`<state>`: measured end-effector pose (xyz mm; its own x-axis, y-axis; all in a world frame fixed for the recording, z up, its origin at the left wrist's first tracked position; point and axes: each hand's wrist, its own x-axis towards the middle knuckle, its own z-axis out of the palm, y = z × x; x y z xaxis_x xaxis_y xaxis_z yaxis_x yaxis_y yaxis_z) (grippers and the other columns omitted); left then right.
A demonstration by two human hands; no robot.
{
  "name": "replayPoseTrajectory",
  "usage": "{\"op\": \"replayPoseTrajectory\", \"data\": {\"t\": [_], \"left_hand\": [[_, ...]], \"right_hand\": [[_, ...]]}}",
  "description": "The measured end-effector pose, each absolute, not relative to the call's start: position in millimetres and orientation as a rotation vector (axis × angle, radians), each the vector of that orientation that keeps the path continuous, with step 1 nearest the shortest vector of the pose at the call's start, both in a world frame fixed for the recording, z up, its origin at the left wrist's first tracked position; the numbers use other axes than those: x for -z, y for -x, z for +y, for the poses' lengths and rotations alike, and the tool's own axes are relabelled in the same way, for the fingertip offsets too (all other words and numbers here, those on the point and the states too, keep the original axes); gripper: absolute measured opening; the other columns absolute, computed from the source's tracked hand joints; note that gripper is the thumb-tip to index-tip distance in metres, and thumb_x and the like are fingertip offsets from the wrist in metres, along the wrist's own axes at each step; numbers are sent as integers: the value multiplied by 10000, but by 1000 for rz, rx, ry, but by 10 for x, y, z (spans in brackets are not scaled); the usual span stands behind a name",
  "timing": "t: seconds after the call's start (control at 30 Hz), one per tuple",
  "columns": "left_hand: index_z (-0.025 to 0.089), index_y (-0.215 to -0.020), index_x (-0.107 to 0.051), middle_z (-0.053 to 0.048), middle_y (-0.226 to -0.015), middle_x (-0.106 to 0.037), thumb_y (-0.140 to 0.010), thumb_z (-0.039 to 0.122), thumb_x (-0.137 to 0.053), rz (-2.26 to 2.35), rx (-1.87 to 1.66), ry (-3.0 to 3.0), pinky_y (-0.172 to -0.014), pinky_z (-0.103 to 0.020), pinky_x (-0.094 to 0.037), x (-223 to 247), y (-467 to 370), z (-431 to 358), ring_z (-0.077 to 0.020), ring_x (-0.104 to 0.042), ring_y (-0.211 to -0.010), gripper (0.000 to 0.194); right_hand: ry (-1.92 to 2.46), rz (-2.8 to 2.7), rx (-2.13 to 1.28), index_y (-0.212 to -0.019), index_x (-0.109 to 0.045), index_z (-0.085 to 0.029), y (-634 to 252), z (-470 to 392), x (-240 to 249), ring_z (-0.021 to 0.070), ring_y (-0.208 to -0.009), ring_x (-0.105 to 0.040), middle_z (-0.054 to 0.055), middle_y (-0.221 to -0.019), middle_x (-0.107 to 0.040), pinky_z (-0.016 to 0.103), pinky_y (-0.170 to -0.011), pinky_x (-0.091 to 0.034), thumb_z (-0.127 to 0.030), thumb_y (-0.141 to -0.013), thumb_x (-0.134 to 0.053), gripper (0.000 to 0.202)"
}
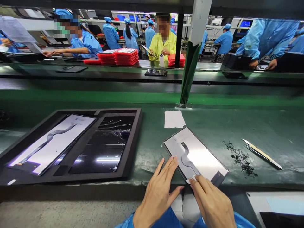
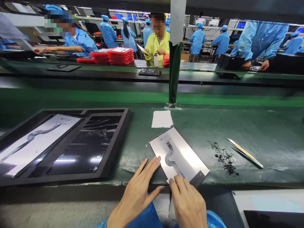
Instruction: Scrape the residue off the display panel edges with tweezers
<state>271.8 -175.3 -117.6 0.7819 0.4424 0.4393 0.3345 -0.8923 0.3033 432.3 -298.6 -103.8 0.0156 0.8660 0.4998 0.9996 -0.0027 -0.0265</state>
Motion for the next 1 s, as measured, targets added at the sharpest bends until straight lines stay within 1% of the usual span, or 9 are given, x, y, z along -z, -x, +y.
{"op": "replayPoseTrajectory", "data": {"t": [0.1,0.2,0.3,0.4,0.5,0.57,0.7,0.83,1.0], "left_hand": [[122,-1576,-155,-171,-1475,-535,-1003,280,-510,636,-735,-2696,-1133,-489,-445,1168,-2717,-1751,-268,-518,-1365,693],[125,-1564,-181,-171,-1469,-541,-989,284,-550,634,-702,-2641,-1146,-493,-435,1174,-2708,-1742,-272,-514,-1368,701],[144,-1555,-207,-165,-1476,-533,-950,278,-628,638,-670,-2604,-1155,-518,-419,1191,-2698,-1732,-293,-477,-1395,749],[149,-1559,-203,-163,-1481,-528,-918,283,-680,651,-659,-2600,-1152,-525,-423,1195,-2697,-1725,-304,-459,-1406,810],[142,-1569,-187,-155,-1462,-553,-905,291,-702,633,-668,-2634,-1142,-499,-445,1168,-2705,-1716,-292,-472,-1397,853],[143,-1558,-230,-147,-1455,-564,-903,278,-706,594,-666,-2669,-1143,-497,-443,1144,-2710,-1707,-285,-470,-1399,821],[143,-1488,-375,-144,-1468,-550,-913,248,-694,536,-658,-2717,-1134,-515,-446,1124,-2712,-1692,-286,-460,-1406,666],[133,-1475,-388,-149,-1475,-539,-919,234,-683,539,-660,-2710,-1128,-512,-455,1142,-2709,-1694,-289,-458,-1406,638],[119,-1460,-400,-156,-1470,-544,-894,223,-711,540,-669,-2702,-1130,-508,-456,1147,-2712,-1700,-288,-458,-1407,654]], "right_hand": [[1935,-1926,509,-1006,-677,-179,-4308,-2906,999,140,-673,-630,43,-876,-719,287,-623,-419,-172,-1077,-267,417],[1928,-1912,546,-958,-669,-175,-4285,-2795,924,141,-646,-605,36,-826,-705,296,-614,-399,-178,-1085,-237,450],[1911,-1920,571,-904,-659,-179,-4278,-2735,846,142,-622,-590,28,-778,-692,302,-606,-381,-178,-1091,-190,504],[1915,-1946,582,-903,-662,-177,-4298,-2768,809,141,-609,-580,29,-789,-699,306,-605,-374,-181,-1091,-205,495],[1918,-1967,599,-926,-670,-170,-4315,-2833,809,144,-626,-589,38,-813,-708,305,-612,-378,-163,-1086,-233,465],[1912,-1982,604,-927,-672,-173,-4314,-2856,811,147,-641,-599,41,-815,-711,305,-617,-383,-151,-1083,-226,473],[1890,-2026,623,-932,-674,-171,-4294,-2849,780,158,-663,-610,41,-832,-732,318,-628,-392,-100,-1069,-176,522],[1865,-2081,660,-911,-675,-178,-4282,-2848,728,162,-657,-614,34,-837,-744,321,-621,-390,-59,-1053,-193,516],[1902,-2072,691,-927,-675,-193,-4249,-2842,731,170,-689,-625,41,-869,-754,324,-640,-401,-66,-1054,-157,548]]}}
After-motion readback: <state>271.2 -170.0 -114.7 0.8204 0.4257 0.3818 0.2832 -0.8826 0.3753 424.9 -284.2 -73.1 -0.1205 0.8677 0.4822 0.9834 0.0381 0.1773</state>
